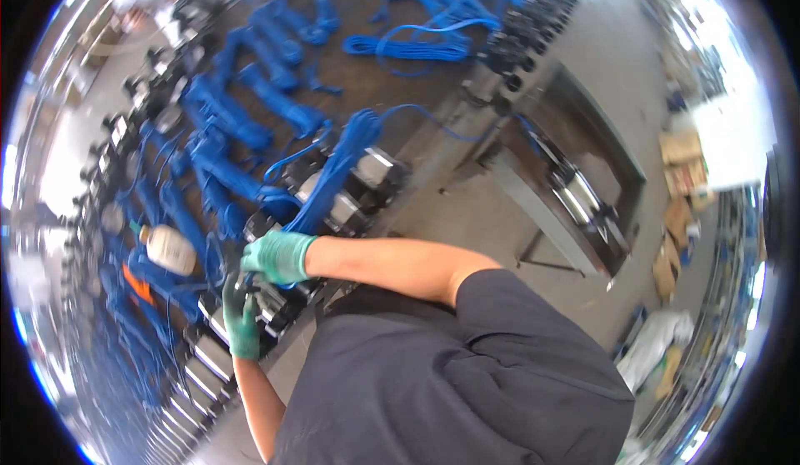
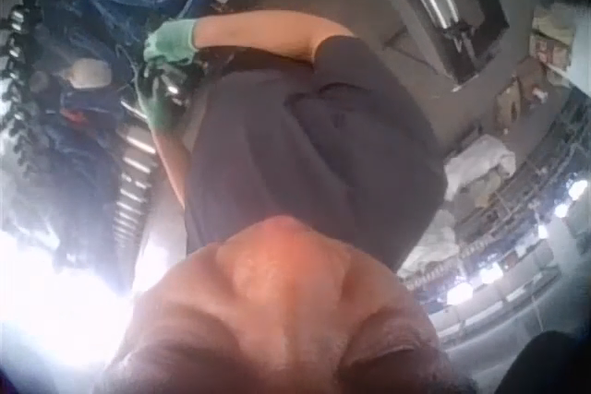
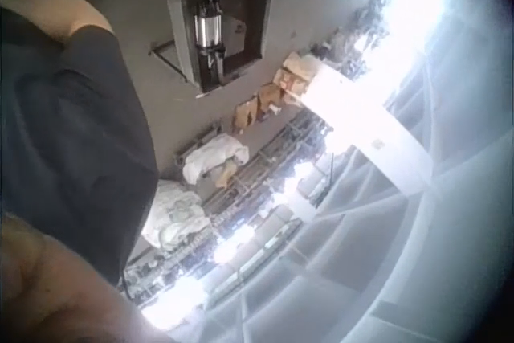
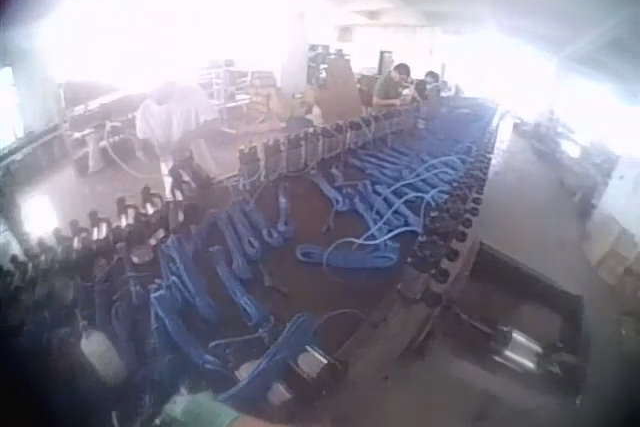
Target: The person connects a cable to a water pump, submerges it into a tank of water, and then places it onto a long table alongside other pumps.
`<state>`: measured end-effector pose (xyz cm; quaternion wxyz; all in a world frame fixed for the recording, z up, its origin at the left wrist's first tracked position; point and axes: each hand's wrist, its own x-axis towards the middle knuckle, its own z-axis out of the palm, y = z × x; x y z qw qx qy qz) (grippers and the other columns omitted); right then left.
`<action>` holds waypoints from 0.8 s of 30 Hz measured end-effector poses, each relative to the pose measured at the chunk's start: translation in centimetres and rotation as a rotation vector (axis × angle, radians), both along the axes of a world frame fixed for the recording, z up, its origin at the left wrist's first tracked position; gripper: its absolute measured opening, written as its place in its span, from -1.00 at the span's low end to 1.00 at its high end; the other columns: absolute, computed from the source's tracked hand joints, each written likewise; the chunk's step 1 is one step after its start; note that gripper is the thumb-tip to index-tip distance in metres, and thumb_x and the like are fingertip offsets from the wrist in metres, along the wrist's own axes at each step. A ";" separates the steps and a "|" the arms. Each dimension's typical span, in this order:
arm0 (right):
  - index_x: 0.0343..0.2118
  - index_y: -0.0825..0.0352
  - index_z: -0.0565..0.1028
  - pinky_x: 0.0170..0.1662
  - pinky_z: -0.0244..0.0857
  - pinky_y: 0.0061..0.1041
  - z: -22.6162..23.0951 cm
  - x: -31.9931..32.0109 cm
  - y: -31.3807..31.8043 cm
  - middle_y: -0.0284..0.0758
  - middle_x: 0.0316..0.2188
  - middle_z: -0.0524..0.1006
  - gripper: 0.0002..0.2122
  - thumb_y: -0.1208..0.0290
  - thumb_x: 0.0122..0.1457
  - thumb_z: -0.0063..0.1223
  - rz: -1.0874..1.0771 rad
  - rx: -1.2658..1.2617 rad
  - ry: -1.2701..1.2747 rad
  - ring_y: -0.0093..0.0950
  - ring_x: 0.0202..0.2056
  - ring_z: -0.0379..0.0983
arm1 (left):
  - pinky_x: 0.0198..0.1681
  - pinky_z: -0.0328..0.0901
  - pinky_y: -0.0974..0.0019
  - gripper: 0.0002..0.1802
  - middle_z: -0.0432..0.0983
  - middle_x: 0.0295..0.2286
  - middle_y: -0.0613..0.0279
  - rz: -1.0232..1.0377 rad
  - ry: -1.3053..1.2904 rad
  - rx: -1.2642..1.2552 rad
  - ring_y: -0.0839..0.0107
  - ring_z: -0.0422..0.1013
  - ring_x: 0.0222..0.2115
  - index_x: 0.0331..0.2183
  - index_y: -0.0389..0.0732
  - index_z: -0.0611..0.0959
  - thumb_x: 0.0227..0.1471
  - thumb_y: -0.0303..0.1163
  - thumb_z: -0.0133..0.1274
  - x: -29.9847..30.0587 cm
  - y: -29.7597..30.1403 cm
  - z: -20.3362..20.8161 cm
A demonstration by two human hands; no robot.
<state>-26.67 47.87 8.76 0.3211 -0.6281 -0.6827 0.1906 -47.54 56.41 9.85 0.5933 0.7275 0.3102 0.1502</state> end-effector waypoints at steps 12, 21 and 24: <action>-0.08 0.33 0.56 0.03 0.39 -0.18 0.9 3.6 -31.5 -0.07 -0.14 0.59 -0.71 0.35 0.19 0.00 -1.146 -0.111 -0.158 -0.09 -0.08 0.52 | -0.27 0.25 0.43 -0.63 0.42 -0.35 0.35 0.128 0.144 0.071 0.53 0.26 -0.40 -0.01 -0.24 0.48 0.31 -0.19 0.02 0.1 0.5 -7.4; -0.18 0.32 0.59 -0.01 0.41 -0.21 3.5 11.1 -61.9 -0.06 -0.19 0.60 -0.79 0.38 0.17 0.06 -1.883 -0.283 -0.419 -0.06 -0.12 0.53 | -0.14 0.34 0.25 -0.52 0.55 -0.28 0.02 0.140 0.194 0.482 0.27 0.41 -0.34 0.02 -0.30 0.50 0.31 -0.08 -0.02 1.0 -2.6 -5.9; -0.10 0.31 0.58 0.00 0.41 -0.30 2.4 15.5 -66.1 -0.07 -0.14 0.61 -0.74 0.35 0.18 0.11 -1.966 -0.424 -0.307 -0.14 -0.11 0.56 | -0.20 0.34 0.20 -0.51 0.57 -0.34 0.01 0.173 0.294 0.505 0.26 0.42 -0.37 0.01 -0.27 0.50 0.31 -0.03 -0.05 1.3 -3.2 -5.5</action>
